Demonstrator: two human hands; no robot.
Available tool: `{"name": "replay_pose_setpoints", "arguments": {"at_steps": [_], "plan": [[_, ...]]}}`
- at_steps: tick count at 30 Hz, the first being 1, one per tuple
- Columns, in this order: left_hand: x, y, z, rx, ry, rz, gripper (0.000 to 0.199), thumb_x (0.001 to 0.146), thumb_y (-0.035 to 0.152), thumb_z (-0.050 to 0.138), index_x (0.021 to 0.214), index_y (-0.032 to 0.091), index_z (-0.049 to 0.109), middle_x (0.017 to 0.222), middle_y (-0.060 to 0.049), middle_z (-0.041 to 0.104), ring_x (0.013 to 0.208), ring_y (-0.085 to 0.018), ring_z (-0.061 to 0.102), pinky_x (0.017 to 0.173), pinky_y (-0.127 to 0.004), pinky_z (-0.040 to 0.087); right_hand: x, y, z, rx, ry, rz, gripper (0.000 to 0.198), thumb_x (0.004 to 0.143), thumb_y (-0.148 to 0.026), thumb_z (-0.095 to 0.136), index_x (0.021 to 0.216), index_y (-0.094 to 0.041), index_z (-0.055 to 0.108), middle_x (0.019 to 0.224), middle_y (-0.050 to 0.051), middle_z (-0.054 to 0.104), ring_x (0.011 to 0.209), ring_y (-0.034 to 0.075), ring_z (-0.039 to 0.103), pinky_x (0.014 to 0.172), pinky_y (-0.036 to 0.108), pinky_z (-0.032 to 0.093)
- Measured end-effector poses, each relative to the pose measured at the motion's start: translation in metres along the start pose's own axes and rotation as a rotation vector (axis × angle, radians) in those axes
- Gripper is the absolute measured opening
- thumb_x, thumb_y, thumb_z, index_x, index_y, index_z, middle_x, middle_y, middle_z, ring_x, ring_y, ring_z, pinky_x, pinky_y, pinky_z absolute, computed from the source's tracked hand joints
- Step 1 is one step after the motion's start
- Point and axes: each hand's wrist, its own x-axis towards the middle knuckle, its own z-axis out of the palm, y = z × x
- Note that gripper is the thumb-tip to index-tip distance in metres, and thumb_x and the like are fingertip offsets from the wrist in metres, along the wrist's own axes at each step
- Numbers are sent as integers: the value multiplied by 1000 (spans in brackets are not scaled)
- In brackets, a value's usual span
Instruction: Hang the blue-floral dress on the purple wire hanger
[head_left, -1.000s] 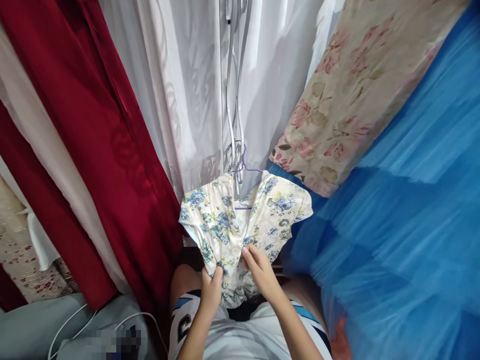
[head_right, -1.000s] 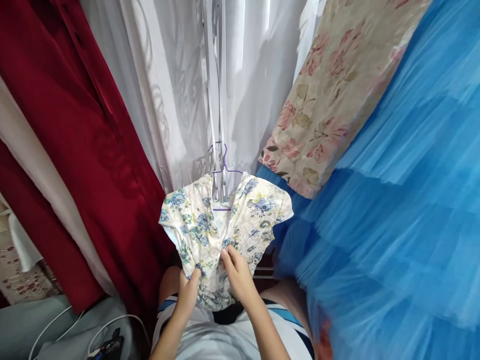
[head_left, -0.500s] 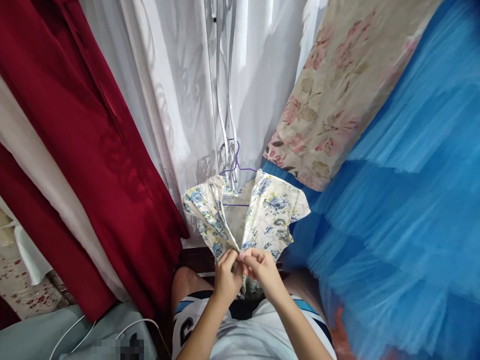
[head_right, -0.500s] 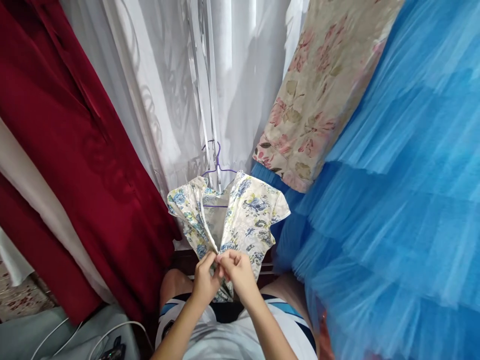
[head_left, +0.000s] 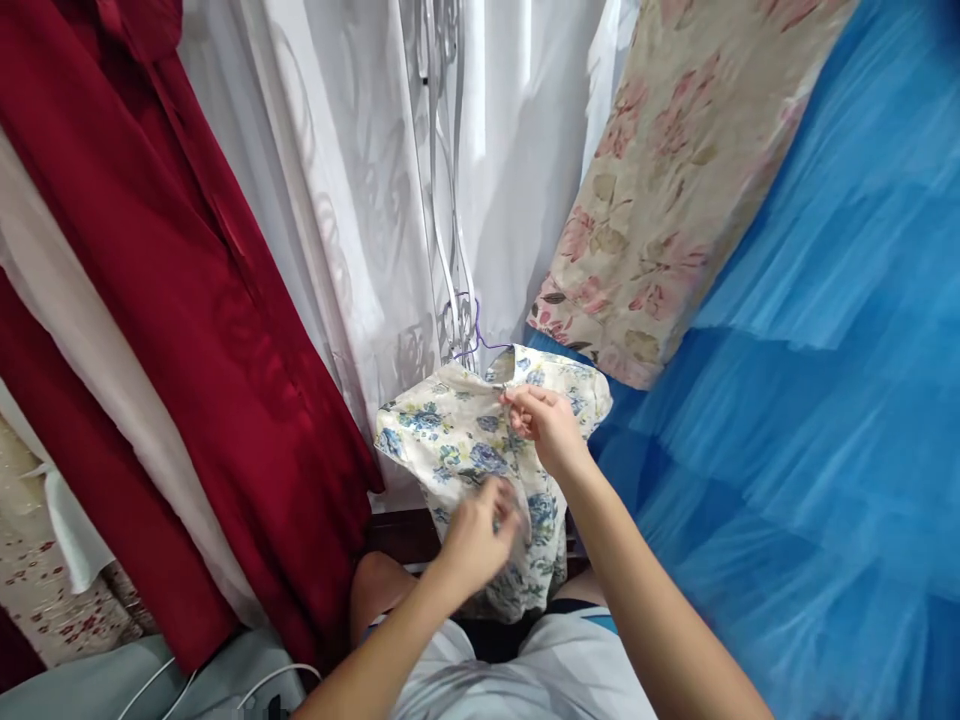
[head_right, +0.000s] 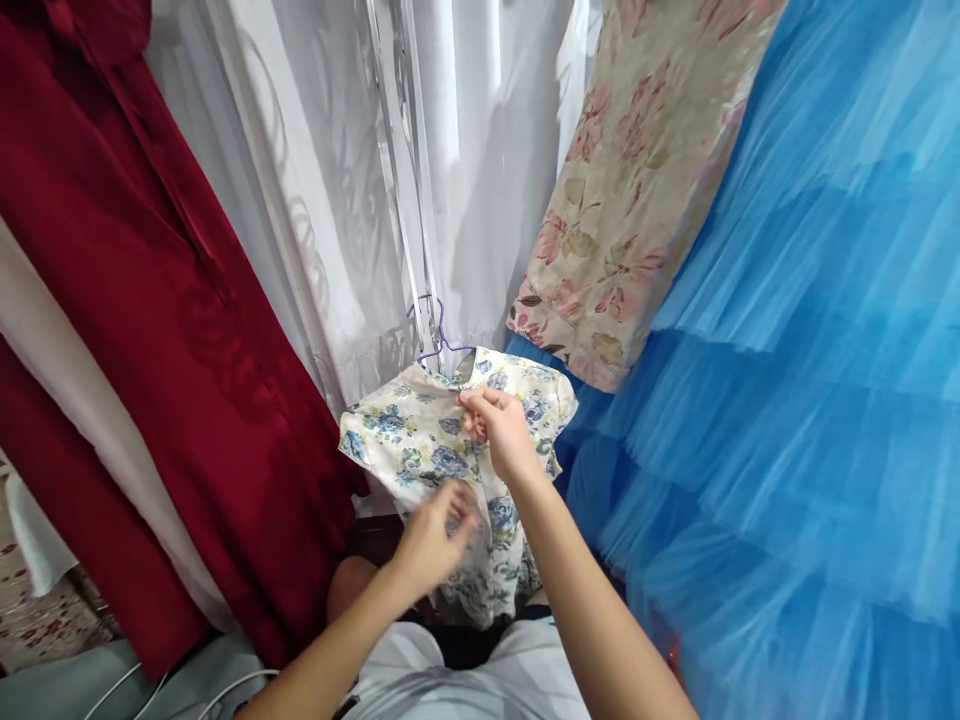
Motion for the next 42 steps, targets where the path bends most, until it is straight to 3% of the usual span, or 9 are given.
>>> {"name": "replay_pose_setpoints", "arguments": {"at_steps": [4,8,13,19,23,28,34,38,42], "plan": [[61,33,-50,-48,288,190,42,96,29,48,138,24,44,84,-2,63,75,-16,58,75,-28,46,-20,3,0,-98,4,-89,18,76,-31,66,69,-15,64,44,-5,49,38,7,35,41,23,24],[103,62,-74,196,193,350,23,98,31,45,101,20,66,84,-3,64,78,-16,58,77,-28,44,-12,-2,1,-182,-52,-225,21,80,-33,65,68,-16,61,48,-4,51,45,8,43,47,22,31],[124,67,-71,193,334,366,23,96,32,48,87,17,63,79,-3,64,76,-15,60,75,-26,44,6,27,-6,-134,4,-205,24,78,-34,68,63,-17,58,48,-4,49,45,8,39,48,23,27],[132,16,-135,-125,761,217,26,92,41,55,92,16,62,78,-3,64,76,-15,62,76,-25,47,-20,74,-14,-127,114,-65,28,73,-33,64,52,-18,54,42,-6,40,41,8,30,45,25,20],[112,-49,-174,-705,936,-237,12,92,28,55,87,17,58,78,-1,63,77,-12,61,83,-25,47,-41,72,5,-88,-73,-19,22,75,-28,61,56,-18,57,46,-4,46,45,10,37,47,25,26],[71,-108,-130,-1003,819,-663,19,93,20,44,78,18,53,73,-3,61,78,-17,64,86,-40,48,-40,94,10,-47,24,71,22,72,-31,63,56,-18,57,45,-4,44,44,10,36,45,24,24],[19,-126,-18,-1172,692,-855,12,92,18,48,82,19,54,95,-6,64,94,-17,65,90,-36,48,-49,131,-78,-10,379,101,26,72,-43,62,59,-22,52,47,-4,39,41,11,31,41,28,22],[19,-99,7,-1316,580,-758,8,89,26,58,86,19,56,96,-5,65,89,-17,65,85,-34,50,-63,128,-127,-35,527,68,28,73,-45,63,59,-26,47,47,-1,41,41,14,33,41,32,22],[36,-40,-1,-1324,409,-401,19,84,36,67,91,20,59,104,-6,66,93,-19,63,82,-31,50,-65,108,-124,8,494,42,26,75,-48,66,68,-25,57,57,3,54,47,17,44,45,33,31]]}}
